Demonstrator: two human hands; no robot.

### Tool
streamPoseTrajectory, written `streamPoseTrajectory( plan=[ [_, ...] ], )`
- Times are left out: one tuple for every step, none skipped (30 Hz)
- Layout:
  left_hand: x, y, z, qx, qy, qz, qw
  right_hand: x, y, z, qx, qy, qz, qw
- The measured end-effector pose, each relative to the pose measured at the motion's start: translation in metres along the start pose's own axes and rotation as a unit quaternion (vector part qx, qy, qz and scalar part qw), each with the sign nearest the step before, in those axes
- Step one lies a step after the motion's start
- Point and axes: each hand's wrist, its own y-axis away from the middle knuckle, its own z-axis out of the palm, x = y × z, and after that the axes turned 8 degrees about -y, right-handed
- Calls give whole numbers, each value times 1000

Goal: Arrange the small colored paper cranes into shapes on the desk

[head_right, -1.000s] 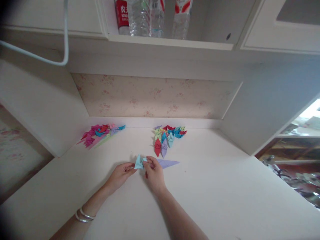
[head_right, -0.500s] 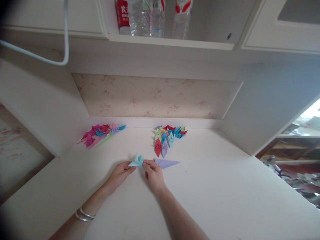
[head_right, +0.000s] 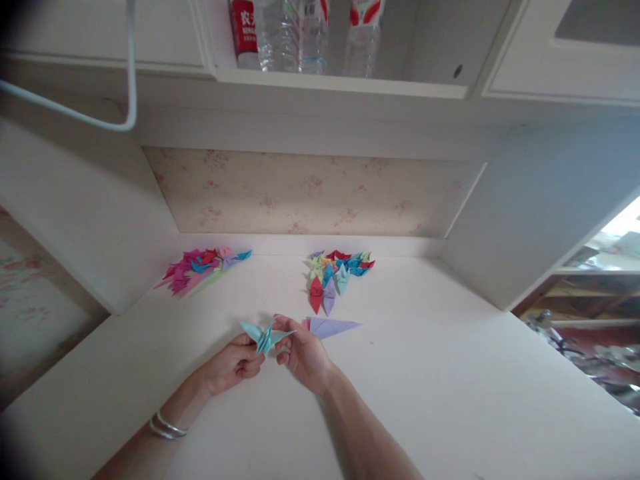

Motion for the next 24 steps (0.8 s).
streamPoseTrajectory(
  plan=[
    [0,1,0,-8,5,-2,1000,1,1,-1,-13,4,8,1000],
    [0,1,-1,-14,8,-2,1000,2,1,-2,-23,15,11,1000],
    [0,2,-2,-18,11,-1,1000,4,1,-3,-31,30,11,999],
    [0,2,-2,-21,13,1,1000,6,2,-5,-35,47,9,998],
    [0,3,-2,-24,15,3,1000,7,2,-6,-38,63,5,997],
    [0,3,-3,-27,17,4,999,9,3,-7,-41,78,1,996],
    [0,4,-3,-32,18,4,999,10,4,-7,-45,91,-2,995],
    [-1,4,-3,-35,19,2,999,10,5,-7,-50,104,-7,993],
    [-1,4,-3,-39,18,-1,999,10,6,-5,-54,116,-14,992],
    [-1,5,-3,-44,15,-7,999,9,7,-3,-55,127,-20,990],
    [-2,5,-3,-50,10,-14,999,8,9,-1,-53,137,-23,989],
    [-2,5,-3,-56,4,-22,998,7,10,1,-47,145,-21,988],
    [-3,5,-3,-62,-2,-31,998,6,11,3,-40,151,-18,988],
    [-3,5,-3,-67,-5,-38,997,6,12,5,-33,157,-15,987],
    [-3,5,-3,-71,-5,-44,996,6,12,5,-28,163,-11,986],
    [-3,6,-2,-73,-2,-48,996,6,12,6,-26,169,-12,985],
    [-3,6,-2,-72,3,-50,996,6,12,5,-26,176,-17,984],
    [-2,6,-2,-69,9,-49,996,7,12,4,-28,182,-24,983],
    [-1,7,-1,-66,15,-49,997,8,12,3,-30,187,-33,981],
    [0,7,0,-63,18,-48,997,9,11,3,-33,191,-42,980],
    [1,7,1,-61,18,-47,997,9,11,2,-36,191,-51,980],
    [1,7,2,-60,16,-48,997,10,10,2,-38,188,-58,980],
    [2,7,3,-58,10,-48,997,10,10,2,-38,183,-62,980],
    [3,6,4,-55,0,-47,997,10,9,3,-33,180,-62,981]
  ],
)
